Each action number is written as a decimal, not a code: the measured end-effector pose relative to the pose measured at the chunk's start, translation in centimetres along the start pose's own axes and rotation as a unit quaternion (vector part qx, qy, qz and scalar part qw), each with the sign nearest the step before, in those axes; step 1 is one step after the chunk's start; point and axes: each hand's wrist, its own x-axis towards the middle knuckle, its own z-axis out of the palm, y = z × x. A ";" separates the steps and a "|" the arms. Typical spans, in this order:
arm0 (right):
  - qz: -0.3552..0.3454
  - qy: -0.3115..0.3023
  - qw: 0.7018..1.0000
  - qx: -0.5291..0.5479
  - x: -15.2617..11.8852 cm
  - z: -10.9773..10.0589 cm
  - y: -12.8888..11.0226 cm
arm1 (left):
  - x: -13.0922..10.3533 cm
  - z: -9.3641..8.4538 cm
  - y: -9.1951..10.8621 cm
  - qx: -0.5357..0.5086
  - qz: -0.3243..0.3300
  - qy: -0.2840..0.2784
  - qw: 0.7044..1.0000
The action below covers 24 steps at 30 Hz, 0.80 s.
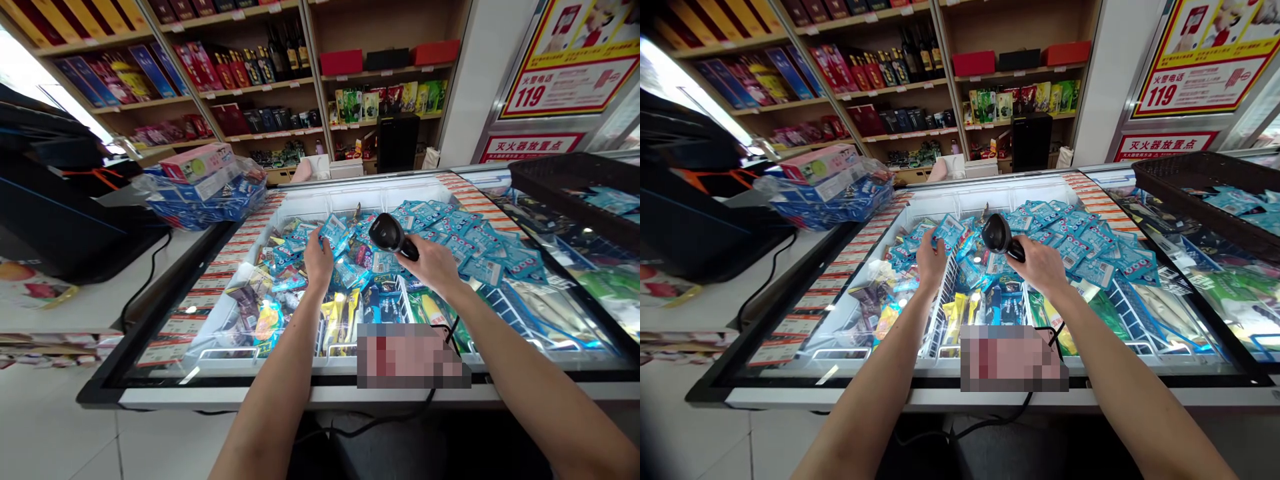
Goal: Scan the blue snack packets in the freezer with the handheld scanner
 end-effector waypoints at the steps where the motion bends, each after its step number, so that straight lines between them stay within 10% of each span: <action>1: 0.009 0.000 1.000 -0.005 0.0 0.0 0.1 | 0.1 -0.3 -0.2 0.022 -0.002 0.008 1.000; 10: 0.052 -0.008 0.998 -0.016 0.2 -0.4 0.5 | -0.3 -1.7 0.1 0.207 -0.029 0.069 0.975; 16: 0.049 -0.018 0.998 -0.023 0.2 -0.3 0.5 | -1.1 -0.7 1.2 0.168 0.169 -0.120 0.964; 24: 0.058 -0.021 0.997 -0.044 0.2 0.0 0.6 | -1.1 -0.3 0.6 0.195 0.159 -0.090 0.964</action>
